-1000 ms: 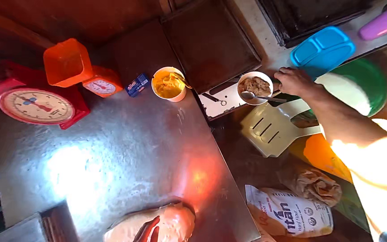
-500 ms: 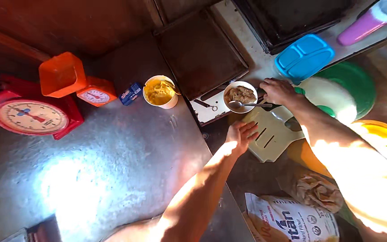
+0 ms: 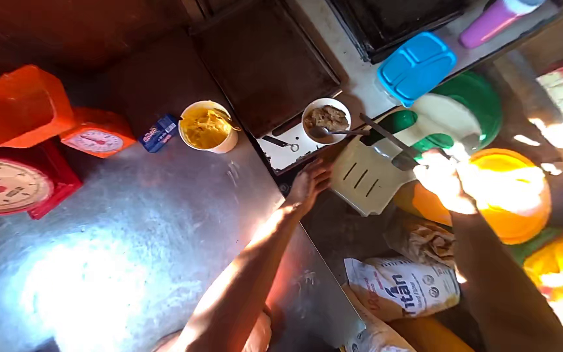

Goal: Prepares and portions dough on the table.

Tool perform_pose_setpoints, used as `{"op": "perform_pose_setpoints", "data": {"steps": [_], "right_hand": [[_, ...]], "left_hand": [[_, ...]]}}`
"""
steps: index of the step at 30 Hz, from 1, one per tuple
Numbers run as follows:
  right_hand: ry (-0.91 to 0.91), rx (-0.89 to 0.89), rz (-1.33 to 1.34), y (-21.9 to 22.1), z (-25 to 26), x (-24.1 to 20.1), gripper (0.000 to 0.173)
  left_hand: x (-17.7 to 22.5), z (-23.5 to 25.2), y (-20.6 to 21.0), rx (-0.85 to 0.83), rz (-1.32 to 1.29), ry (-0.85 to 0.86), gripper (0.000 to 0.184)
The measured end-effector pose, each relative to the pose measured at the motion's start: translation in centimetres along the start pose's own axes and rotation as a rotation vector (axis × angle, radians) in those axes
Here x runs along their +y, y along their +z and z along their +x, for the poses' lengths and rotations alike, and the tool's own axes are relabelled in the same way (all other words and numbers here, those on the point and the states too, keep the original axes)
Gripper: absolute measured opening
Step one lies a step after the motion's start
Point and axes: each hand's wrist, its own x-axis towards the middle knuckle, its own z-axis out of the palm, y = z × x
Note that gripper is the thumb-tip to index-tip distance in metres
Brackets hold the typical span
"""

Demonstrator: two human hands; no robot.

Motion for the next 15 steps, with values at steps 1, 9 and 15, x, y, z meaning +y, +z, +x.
{"op": "perform_pose_setpoints", "data": {"steps": [1, 9, 15], "right_hand": [[0.036, 0.022, 0.027, 0.4, -2.6, 0.7, 0.035], [0.176, 0.213, 0.503, 4.3, -24.6, -4.4, 0.038], [0.047, -0.19, 0.741, 10.0, -40.4, -11.3, 0.032]], "left_hand": [[-0.5, -2.5, -1.4, 0.039, 0.04, 0.007, 0.044], [-7.6, -25.8, -8.4, 0.313, 0.381, 0.09, 0.037], [-12.0, -31.2, -9.1, 0.211, 0.685, 0.206, 0.033]]}}
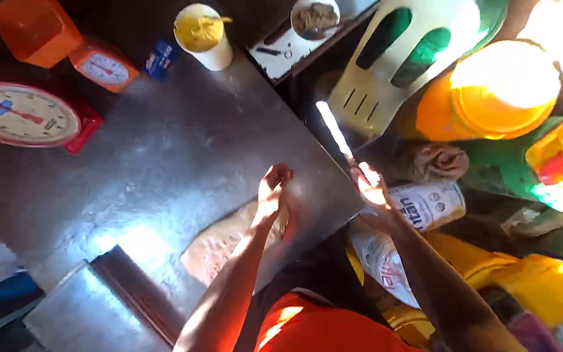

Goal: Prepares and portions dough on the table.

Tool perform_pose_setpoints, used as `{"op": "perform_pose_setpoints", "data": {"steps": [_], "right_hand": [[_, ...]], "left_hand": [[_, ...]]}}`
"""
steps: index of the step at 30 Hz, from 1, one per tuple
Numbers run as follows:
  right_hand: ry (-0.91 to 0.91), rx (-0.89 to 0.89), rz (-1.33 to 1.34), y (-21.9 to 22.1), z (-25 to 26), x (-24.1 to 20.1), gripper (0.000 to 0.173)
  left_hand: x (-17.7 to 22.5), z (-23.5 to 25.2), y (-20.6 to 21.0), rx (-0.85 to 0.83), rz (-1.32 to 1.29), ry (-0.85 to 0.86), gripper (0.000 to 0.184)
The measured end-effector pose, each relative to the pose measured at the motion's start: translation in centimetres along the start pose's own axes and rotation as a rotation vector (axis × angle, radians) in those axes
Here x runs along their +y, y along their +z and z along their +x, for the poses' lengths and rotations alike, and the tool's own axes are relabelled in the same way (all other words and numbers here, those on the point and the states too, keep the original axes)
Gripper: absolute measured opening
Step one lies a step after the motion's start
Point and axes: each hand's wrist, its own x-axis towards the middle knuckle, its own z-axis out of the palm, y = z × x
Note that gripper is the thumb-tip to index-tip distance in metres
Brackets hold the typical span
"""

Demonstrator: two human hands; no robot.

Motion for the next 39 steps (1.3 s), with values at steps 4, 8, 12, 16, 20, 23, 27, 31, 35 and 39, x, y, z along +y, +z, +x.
{"op": "perform_pose_setpoints", "data": {"steps": [4, 8, 12, 16, 20, 23, 27, 31, 35, 39], "right_hand": [[0.071, -0.09, 0.206, 5.0, -10.1, 5.2, 0.042], [0.095, -0.022, 0.169, 7.0, -15.7, 9.7, 0.048], [0.079, 0.023, 0.076, 7.7, -16.1, 11.7, 0.047], [0.049, 0.098, 0.077, 8.6, -16.6, 14.7, 0.05], [0.272, -0.026, 0.052, 8.2, -20.9, 21.6, 0.054], [0.42, -0.125, 0.009, 7.0, -25.7, 25.1, 0.06], [0.389, 0.108, 0.161, 5.1, -29.6, 22.2, 0.053], [0.165, 0.113, 0.274, 6.9, -23.9, 15.2, 0.049], [-0.024, 0.126, 0.266, 10.2, -16.3, 13.0, 0.049], [0.028, 0.089, 0.197, 10.9, -18.2, 17.4, 0.054]], "left_hand": [[-1.8, 1.1, 3.8, -0.103, 0.191, 0.089, 0.059], [-4.4, 0.4, 8.6, -0.225, 0.17, -0.017, 0.056], [-5.0, -0.2, 11.2, -0.203, 0.166, 0.04, 0.027], [-5.4, -1.0, 12.7, -0.153, 0.252, 0.05, 0.017], [-9.4, -6.2, 16.6, -0.192, 0.711, 0.243, 0.026], [-11.9, -10.7, 19.9, -0.083, 1.028, 0.317, 0.037], [-9.3, -10.9, 17.6, -0.186, 0.726, 0.183, 0.04], [-5.3, -8.7, 14.6, -0.262, 0.493, 0.1, 0.054], [-4.1, -4.4, 13.2, 0.012, 0.521, 0.262, 0.026], [-7.1, -5.4, 13.5, 0.025, 0.679, 0.268, 0.023]]}}
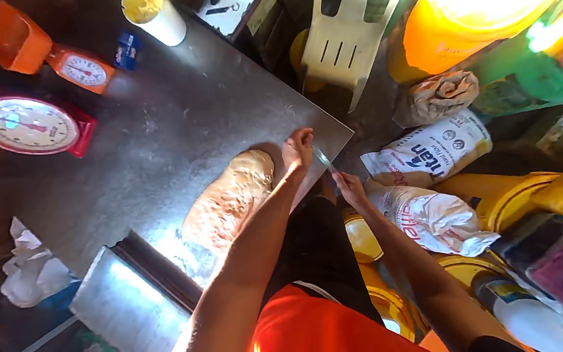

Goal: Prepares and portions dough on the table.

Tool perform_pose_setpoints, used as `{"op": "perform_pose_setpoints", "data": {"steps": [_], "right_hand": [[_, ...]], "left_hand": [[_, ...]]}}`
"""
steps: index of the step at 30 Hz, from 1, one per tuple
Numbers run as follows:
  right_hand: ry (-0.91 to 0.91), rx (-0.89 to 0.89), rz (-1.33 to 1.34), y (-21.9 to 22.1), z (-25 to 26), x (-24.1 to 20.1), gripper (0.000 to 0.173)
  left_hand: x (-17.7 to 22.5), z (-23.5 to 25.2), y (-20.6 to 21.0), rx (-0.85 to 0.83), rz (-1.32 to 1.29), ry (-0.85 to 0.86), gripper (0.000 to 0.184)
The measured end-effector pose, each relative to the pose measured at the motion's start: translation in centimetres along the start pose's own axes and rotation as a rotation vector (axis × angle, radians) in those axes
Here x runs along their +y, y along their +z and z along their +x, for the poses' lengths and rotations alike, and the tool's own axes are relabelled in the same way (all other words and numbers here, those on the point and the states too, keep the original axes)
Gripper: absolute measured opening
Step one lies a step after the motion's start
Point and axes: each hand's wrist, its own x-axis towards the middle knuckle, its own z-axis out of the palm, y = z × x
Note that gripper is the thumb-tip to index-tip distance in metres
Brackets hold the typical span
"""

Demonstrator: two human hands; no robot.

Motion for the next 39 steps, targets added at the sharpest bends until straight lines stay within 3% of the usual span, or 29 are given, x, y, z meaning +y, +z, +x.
{"op": "perform_pose_setpoints", "data": {"steps": [3, 4, 6, 8, 10, 13, 15, 18, 20, 22, 24, 27, 28, 31, 34, 36, 39], "right_hand": [[0.27, -0.133, -0.281, -3.5, -5.7, 6.2, 0.066], [0.37, -0.174, -0.352, -4.8, -7.8, 7.3, 0.068], [0.468, -0.111, -0.348, -7.0, -11.2, 6.3, 0.063], [0.405, 0.059, -0.218, -7.8, -12.5, 3.2, 0.057], [0.32, 0.119, -0.006, -7.0, -12.3, 0.0, 0.051], [0.148, 0.051, 0.158, -3.8, -6.5, -3.5, 0.047], [0.049, 0.034, 0.101, -1.3, -2.5, -4.0, 0.049], [-0.029, 0.013, 0.039, 0.7, 0.9, -3.3, 0.054], [-0.029, -0.009, 0.077, 0.9, 0.3, -1.2, 0.055], [0.075, -0.061, 0.035, -0.1, -1.9, 2.4, 0.056], [0.253, -0.149, -0.122, -2.2, -5.3, 6.2, 0.061], [0.442, -0.159, -0.294, -5.9, -10.6, 7.7, 0.063], [0.418, -0.068, -0.305, -6.9, -11.8, 6.7, 0.058], [0.098, 0.17, -0.397, -7.7, -13.7, 1.8, 0.04], [-0.193, 0.274, -0.539, -5.3, -9.7, -1.9, 0.045], [-0.297, 0.346, -0.54, -1.9, -5.9, -2.8, 0.043], [-0.359, 0.365, -0.553, 2.8, -1.6, -2.2, 0.057]], "left_hand": [[0.1, -6.2, 5.1, -0.044, 0.34, 0.085, 0.066], [0.3, -7.4, 6.5, -0.031, 0.399, 0.072, 0.072], [0.8, -8.5, 6.9, -0.029, 0.351, -0.016, 0.067], [0.7, -7.8, 4.4, -0.082, 0.157, -0.107, 0.049], [-0.2, -7.3, 1.7, -0.159, -0.075, -0.141, 0.042], [-0.3, -3.5, -0.2, -0.192, -0.376, -0.181, 0.053], [0.0, -1.2, -1.0, -0.159, -0.427, -0.181, 0.048], [-0.1, 0.7, -2.0, -0.01, -0.37, -0.162, 0.024], [-0.2, -0.4, -2.0, -0.009, -0.268, -0.139, 0.022], [-0.1, -3.7, 0.0, -0.052, -0.038, -0.079, 0.026], [-0.3, -6.8, 4.1, -0.068, 0.241, -0.072, 0.046], [0.7, -8.6, 6.4, -0.09, 0.318, -0.176, 0.062], [1.1, -8.3, 5.4, -0.13, 0.234, -0.212, 0.059], [0.7, -7.9, 1.1, -0.255, -0.108, -0.24, 0.042], [1.8, -5.8, -2.3, -0.342, -0.378, -0.26, 0.059], [1.9, -2.8, -2.4, -0.239, -0.435, -0.26, 0.054], [1.2, 0.1, -2.8, -0.031, -0.397, -0.278, 0.031]]}}
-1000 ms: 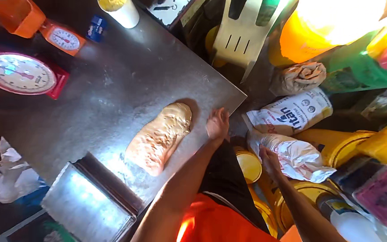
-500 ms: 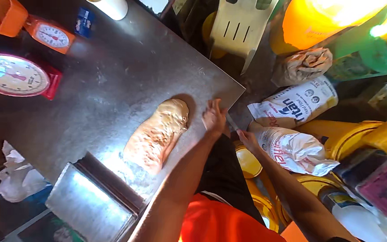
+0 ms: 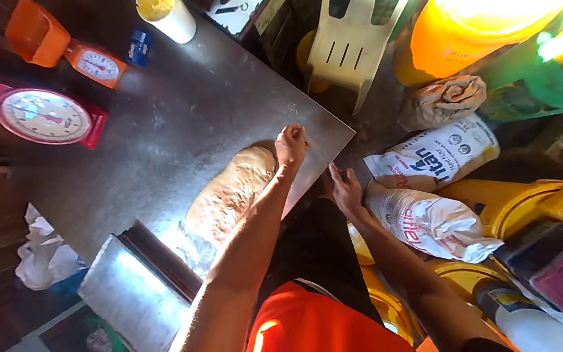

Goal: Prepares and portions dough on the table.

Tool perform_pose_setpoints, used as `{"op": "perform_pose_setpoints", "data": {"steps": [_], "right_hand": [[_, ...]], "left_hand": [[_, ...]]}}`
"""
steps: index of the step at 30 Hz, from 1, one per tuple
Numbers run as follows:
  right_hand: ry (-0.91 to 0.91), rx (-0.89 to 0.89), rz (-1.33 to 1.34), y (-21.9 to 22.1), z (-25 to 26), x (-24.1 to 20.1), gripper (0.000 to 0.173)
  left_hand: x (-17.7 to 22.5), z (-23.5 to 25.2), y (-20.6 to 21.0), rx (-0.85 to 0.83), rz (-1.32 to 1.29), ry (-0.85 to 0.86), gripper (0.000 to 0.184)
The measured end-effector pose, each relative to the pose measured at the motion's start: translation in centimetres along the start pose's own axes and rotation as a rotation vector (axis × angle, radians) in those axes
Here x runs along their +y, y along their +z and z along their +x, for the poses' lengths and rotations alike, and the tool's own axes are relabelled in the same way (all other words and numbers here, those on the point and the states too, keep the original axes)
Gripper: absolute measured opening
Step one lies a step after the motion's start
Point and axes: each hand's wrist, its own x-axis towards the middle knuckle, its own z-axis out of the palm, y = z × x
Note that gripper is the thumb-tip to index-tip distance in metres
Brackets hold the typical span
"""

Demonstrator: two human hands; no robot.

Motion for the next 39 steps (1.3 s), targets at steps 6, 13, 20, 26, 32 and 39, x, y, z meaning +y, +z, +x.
{"op": "perform_pose_setpoints", "data": {"steps": [6, 13, 20, 26, 32, 39], "right_hand": [[-0.057, -0.098, 0.04, 2.3, -3.6, 3.0, 0.057], [0.274, -0.673, -0.159, -8.0, -12.9, 11.2, 0.067], [0.39, -0.027, -0.063, -15.2, -2.1, 4.4, 0.047], [0.202, -0.167, 0.51, -12.8, 11.0, -10.1, 0.047], [-0.158, -0.788, 0.136, -4.7, 7.3, -24.6, 0.059], [-0.455, -0.948, -0.116, 9.6, -3.9, -38.3, 0.06]], "left_hand": [[-3.5, -1.2, -0.4, 0.015, 0.129, 0.019, 0.023], [-9.8, -8.6, 7.3, 0.117, 0.937, 0.403, 0.058], [-8.9, -12.1, 8.7, -1.042, 0.823, 0.755, 0.037], [-3.1, -11.4, -3.9, -0.244, 0.333, 0.541, 0.051], [-15.5, -15.4, -26.8, 0.413, 0.436, 0.047, 0.05], [-27.4, -17.5, -34.5, 0.301, 0.18, -0.092, 0.081]]}}
